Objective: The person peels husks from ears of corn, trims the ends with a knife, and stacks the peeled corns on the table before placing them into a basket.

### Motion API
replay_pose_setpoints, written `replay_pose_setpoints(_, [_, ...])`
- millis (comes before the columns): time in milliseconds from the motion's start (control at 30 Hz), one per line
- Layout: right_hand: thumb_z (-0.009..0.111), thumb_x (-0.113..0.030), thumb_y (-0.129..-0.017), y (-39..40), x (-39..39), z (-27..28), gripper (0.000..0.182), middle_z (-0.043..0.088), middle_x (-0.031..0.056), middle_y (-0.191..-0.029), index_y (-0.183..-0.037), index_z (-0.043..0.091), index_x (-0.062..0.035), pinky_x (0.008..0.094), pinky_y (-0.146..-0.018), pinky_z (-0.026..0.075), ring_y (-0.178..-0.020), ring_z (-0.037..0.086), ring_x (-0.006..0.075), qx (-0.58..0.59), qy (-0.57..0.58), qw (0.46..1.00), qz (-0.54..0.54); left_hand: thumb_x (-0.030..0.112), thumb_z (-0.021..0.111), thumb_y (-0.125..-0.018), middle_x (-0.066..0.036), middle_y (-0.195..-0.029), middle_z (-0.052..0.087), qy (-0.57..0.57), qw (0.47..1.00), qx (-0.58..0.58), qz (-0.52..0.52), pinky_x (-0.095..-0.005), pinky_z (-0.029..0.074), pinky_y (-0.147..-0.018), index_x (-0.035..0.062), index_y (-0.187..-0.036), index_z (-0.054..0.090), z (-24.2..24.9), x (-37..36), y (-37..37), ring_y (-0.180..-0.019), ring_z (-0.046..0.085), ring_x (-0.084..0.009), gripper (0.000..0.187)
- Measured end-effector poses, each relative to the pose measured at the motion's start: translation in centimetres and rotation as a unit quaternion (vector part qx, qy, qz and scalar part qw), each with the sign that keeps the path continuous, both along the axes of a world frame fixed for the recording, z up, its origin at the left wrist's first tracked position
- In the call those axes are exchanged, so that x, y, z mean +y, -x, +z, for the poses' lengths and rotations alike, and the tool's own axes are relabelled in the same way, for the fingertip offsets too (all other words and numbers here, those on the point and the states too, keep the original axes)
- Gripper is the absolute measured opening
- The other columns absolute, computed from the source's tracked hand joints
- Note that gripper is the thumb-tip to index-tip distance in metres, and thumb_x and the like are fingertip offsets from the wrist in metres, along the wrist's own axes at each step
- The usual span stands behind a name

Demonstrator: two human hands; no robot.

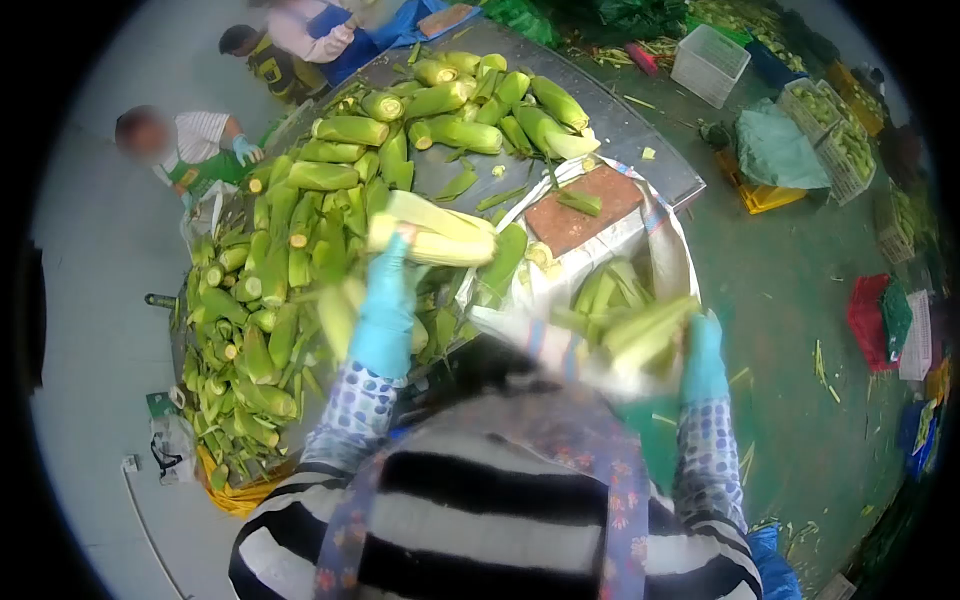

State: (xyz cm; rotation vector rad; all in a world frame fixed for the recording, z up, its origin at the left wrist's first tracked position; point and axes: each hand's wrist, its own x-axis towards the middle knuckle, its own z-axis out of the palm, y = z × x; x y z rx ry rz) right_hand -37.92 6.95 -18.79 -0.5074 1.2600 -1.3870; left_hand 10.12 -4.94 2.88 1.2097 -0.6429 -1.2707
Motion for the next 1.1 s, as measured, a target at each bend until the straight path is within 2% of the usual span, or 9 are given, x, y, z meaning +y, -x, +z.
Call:
replay_pose_setpoints(100, [0.064,-0.004,-0.087,-7.9,-3.6,11.1,0.045,0.066,0.0067,-0.106,-0.130,0.053,0.0032,0.0293,-0.073,0.058,-0.090,0.067,0.0192,0.217,-0.025,0.975,0.033,0.034,0.084,-0.075,-0.011,-0.112,0.066,-0.053,0.993,-0.003,-0.109,-0.0322,0.054,-0.084,-0.0005,-0.120,0.061,-0.5,1.3,3.1,-0.099,0.065,-0.0211,0.061])
replay_pose_setpoints(267, [0.076,-0.005,-0.080,-18.4,-5.3,23.0,0.060,0.066,0.0058,-0.108,-0.134,0.051,0.0013,0.0298,-0.092,0.050,-0.100,0.062,0.0163,0.083,0.210,0.958,0.179,0.031,0.076,-0.085,-0.005,-0.100,0.067,-0.009,0.958,-0.026,-0.286,-0.0249,0.049,-0.075,0.0031,-0.115,0.064,2.0,4.1,9.7,-0.086,0.062,-0.0130,0.043])
replay_pose_setpoints(367, [0.074,-0.005,-0.083,-17.5,-6.2,22.3,0.049,0.066,0.0057,-0.109,-0.128,0.057,0.0022,0.0284,-0.090,0.050,-0.099,0.061,0.0144,0.061,0.104,0.951,0.285,0.023,0.076,-0.085,-0.006,-0.104,0.067,0.038,0.946,-0.017,-0.323,-0.0278,0.051,-0.080,0.0020,-0.118,0.062,1.3,3.2,9.4,-0.090,0.062,-0.0138,0.042])
replay_pose_setpoints(467, [0.075,-0.023,-0.086,-17.1,-6.2,19.8,0.044,0.069,0.0031,-0.093,-0.120,0.061,0.0019,0.0176,-0.053,0.045,-0.065,0.057,0.0047,0.060,0.143,0.952,0.266,0.017,0.077,-0.083,-0.007,-0.111,0.066,0.054,0.929,-0.017,-0.367,-0.0297,0.051,-0.086,0.0007,-0.121,0.060,1.5,3.3,9.3,-0.096,0.062,-0.0158,0.045])
replay_pose_setpoints(700, [0.072,-0.012,-0.087,-17.9,-5.8,18.9,0.025,0.065,0.0027,-0.096,-0.107,0.064,0.0011,0.0261,-0.071,0.052,-0.083,0.060,0.0097,0.292,0.133,0.923,0.214,0.002,0.082,-0.075,-0.008,-0.110,0.067,0.061,0.907,0.017,-0.416,-0.0291,0.055,-0.085,0.0016,-0.117,0.061,1.7,3.5,8.8,-0.097,0.066,-0.0162,0.047])
replay_pose_setpoints(833, [0.065,-0.006,-0.090,-18.6,-5.9,20.2,0.029,0.064,0.0029,-0.100,-0.118,0.058,-0.0005,0.0278,-0.074,0.053,-0.086,0.061,0.0106,0.039,0.097,0.975,0.198,0.004,0.082,-0.076,-0.008,-0.114,0.066,0.077,0.896,0.044,-0.435,-0.0283,0.053,-0.087,0.0013,-0.123,0.057,1.6,3.8,9.0,-0.099,0.065,-0.0159,0.053])
replay_pose_setpoints(933, [0.063,-0.004,-0.088,-19.4,-5.4,21.2,0.030,0.065,0.0032,-0.099,-0.118,0.059,-0.0007,0.0272,-0.076,0.052,-0.085,0.061,0.0112,0.028,0.190,0.965,0.176,0.004,0.082,-0.075,-0.012,-0.130,0.057,0.052,0.887,-0.019,-0.459,-0.0293,0.051,-0.093,-0.0001,-0.133,0.047,1.7,4.0,8.9,-0.113,0.060,-0.0181,0.068])
replay_pose_setpoints(1000, [0.060,0.000,-0.085,-18.9,-5.8,19.8,0.029,0.067,0.0029,-0.099,-0.114,0.062,-0.0001,0.0250,-0.072,0.052,-0.083,0.062,0.0107,0.105,0.136,0.967,0.188,0.003,0.084,-0.072,-0.014,-0.141,0.045,0.334,0.737,-0.470,-0.352,-0.0335,0.047,-0.101,-0.0004,-0.139,0.038,2.2,4.2,9.5,-0.127,0.050,-0.0207,0.081])
replay_pose_setpoints(1100, [0.055,0.000,-0.076,-17.7,-6.3,21.1,0.029,0.069,0.0072,-0.089,-0.104,0.065,0.0028,0.0216,-0.053,0.048,-0.064,0.061,0.0112,0.092,0.010,0.991,0.100,0.008,0.087,-0.068,-0.015,-0.144,0.040,0.301,0.880,-0.092,-0.355,-0.0381,0.041,-0.108,-0.0007,-0.138,0.038,-1.1,2.9,9.5,-0.134,0.043,-0.0236,0.086])
